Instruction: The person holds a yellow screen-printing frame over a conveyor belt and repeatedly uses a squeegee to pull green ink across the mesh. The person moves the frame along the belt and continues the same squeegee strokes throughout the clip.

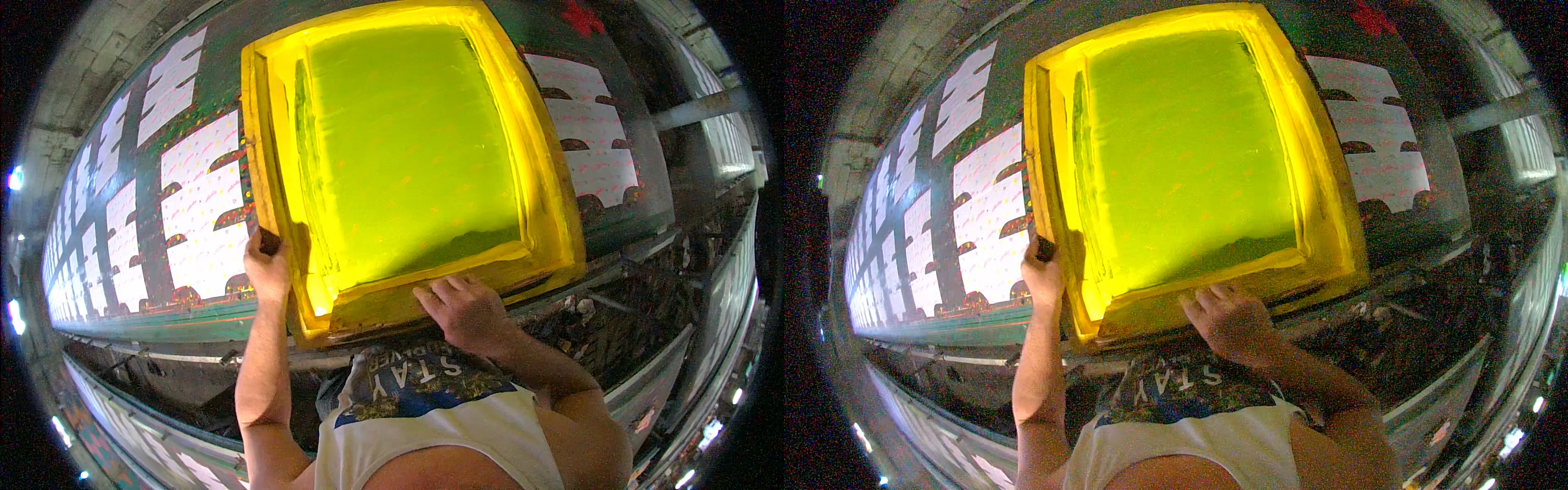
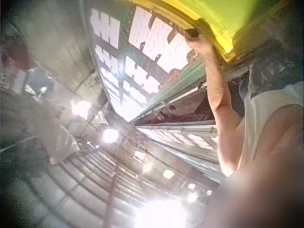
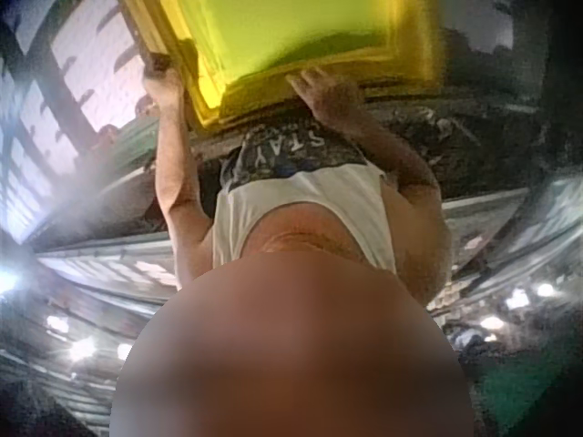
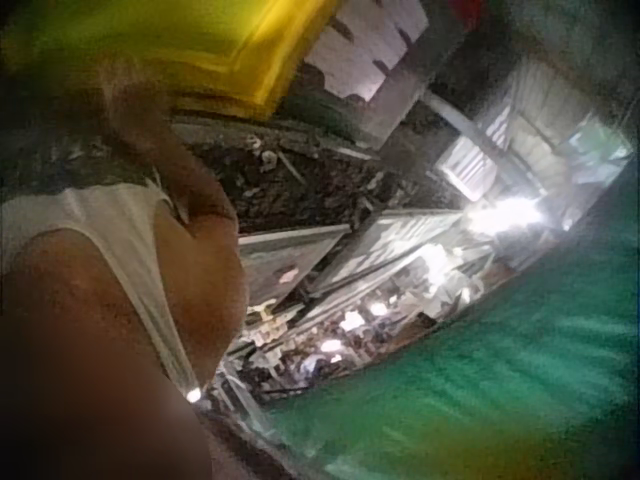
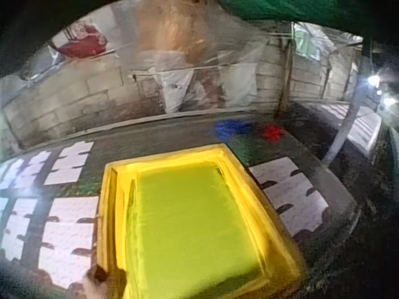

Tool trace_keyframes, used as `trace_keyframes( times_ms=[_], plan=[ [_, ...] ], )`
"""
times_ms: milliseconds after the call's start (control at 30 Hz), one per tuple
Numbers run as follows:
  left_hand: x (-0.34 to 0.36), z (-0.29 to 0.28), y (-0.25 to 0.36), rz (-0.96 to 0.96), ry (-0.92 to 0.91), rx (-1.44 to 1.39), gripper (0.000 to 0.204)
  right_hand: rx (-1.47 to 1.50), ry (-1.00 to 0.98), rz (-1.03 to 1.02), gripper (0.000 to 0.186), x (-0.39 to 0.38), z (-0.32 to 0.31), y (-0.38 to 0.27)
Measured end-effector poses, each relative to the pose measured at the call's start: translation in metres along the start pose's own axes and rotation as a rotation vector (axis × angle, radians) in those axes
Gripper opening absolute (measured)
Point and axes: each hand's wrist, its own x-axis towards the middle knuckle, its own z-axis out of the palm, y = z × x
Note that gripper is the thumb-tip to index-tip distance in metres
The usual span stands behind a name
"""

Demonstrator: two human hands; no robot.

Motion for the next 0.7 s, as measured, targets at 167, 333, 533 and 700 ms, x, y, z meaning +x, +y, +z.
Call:
trace_keyframes(
  times_ms=[167, 333, 533, 700],
  plan=[
    [-0.007, 0.015, -0.017, -0.219, 0.112, -0.312, 0.052, -0.023, 0.064, -0.014, 0.035, 0.001, -0.001, -0.002],
    [-0.007, 0.016, -0.025, -0.111, 0.075, -0.34, 0.055, 0.043, -0.049, -0.024, 0.039, -0.001, -0.008, -0.002],
    [-0.004, 0.019, -0.031, -0.145, 0.078, -0.351, 0.057, 0.059, -0.169, -0.031, 0.048, -0.014, -0.011, -0.01],
    [0.029, 0.01, -0.023, 0.014, 0.005, -0.059, 0.051, 0.345, -0.115, 0.1, 0.064, -0.031, -0.029, 0.041]
  ],
)
